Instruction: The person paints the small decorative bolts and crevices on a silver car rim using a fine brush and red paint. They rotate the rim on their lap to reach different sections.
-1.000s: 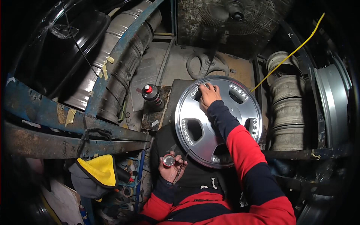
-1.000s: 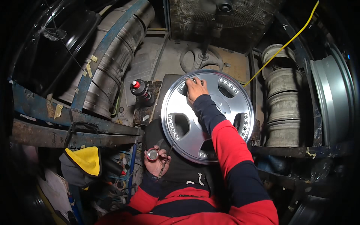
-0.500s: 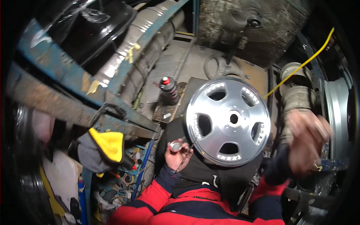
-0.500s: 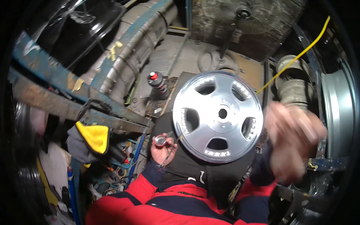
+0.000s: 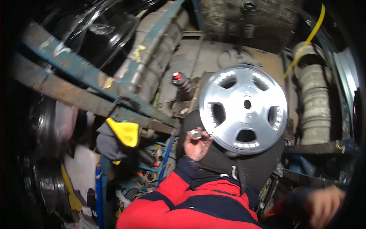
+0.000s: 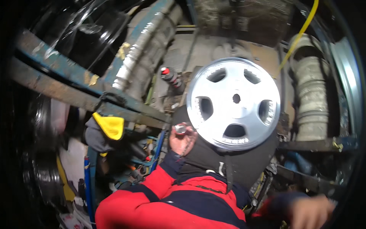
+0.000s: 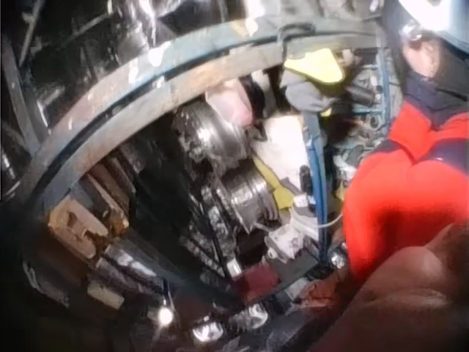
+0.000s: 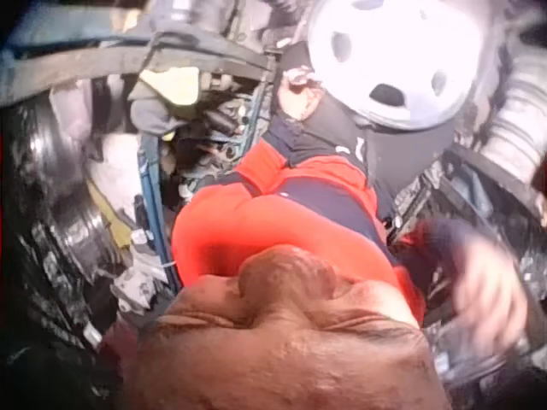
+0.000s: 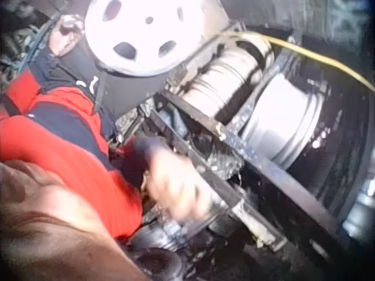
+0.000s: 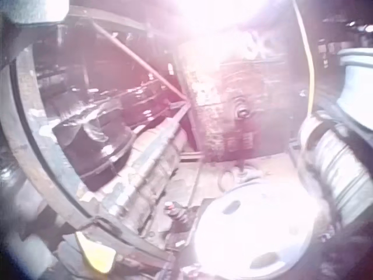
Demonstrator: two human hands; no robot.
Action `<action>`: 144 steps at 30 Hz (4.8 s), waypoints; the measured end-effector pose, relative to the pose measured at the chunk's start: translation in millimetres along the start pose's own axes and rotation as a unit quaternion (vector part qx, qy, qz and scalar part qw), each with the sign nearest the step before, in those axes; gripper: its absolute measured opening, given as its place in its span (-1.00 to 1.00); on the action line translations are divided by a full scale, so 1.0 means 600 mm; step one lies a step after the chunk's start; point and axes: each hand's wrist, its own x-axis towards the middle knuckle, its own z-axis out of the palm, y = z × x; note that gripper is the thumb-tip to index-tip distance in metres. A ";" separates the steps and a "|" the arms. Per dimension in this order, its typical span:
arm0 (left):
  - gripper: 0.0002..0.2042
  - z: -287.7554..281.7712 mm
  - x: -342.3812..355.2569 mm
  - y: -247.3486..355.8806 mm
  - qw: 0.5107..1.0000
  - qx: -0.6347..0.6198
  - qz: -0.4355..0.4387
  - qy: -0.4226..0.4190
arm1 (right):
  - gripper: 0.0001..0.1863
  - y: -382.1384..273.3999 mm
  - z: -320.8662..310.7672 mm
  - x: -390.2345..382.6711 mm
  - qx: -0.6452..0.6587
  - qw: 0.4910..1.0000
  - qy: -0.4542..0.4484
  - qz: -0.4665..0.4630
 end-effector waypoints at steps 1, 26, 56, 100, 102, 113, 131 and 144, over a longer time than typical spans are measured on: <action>-0.61 0.004 0.013 -0.019 1.000 -0.002 0.004 0.019 | -0.75 0.014 -0.014 -0.039 0.001 0.997 0.062 -0.047; -0.55 -0.038 0.001 0.016 0.997 0.067 0.025 -0.010 | -0.29 0.385 -0.010 -0.049 0.016 0.940 -0.006 0.341; -0.56 0.083 -0.006 -0.111 0.968 0.235 0.001 -0.086 | -0.69 0.203 -0.150 -0.314 -0.472 0.623 0.345 0.520; -0.61 0.010 0.254 0.143 0.897 0.138 0.382 0.175 | -0.89 -0.033 -0.369 -0.299 -0.496 0.466 0.722 0.127; -0.63 0.010 0.282 0.157 0.899 0.141 0.380 0.164 | -0.85 -0.038 -0.345 -0.316 -0.476 0.489 0.722 0.113; -0.64 0.059 0.087 0.031 0.887 0.283 0.337 0.141 | -0.83 0.040 -0.285 -0.267 -0.562 0.564 0.576 0.186; -0.61 0.057 -0.022 -0.036 0.950 0.306 0.063 0.017 | -0.90 0.277 -0.232 -0.255 -0.584 0.666 0.337 0.319; -0.58 0.058 -0.026 -0.037 0.936 0.345 0.070 0.027 | -0.87 0.268 -0.239 -0.267 -0.672 0.620 0.236 0.329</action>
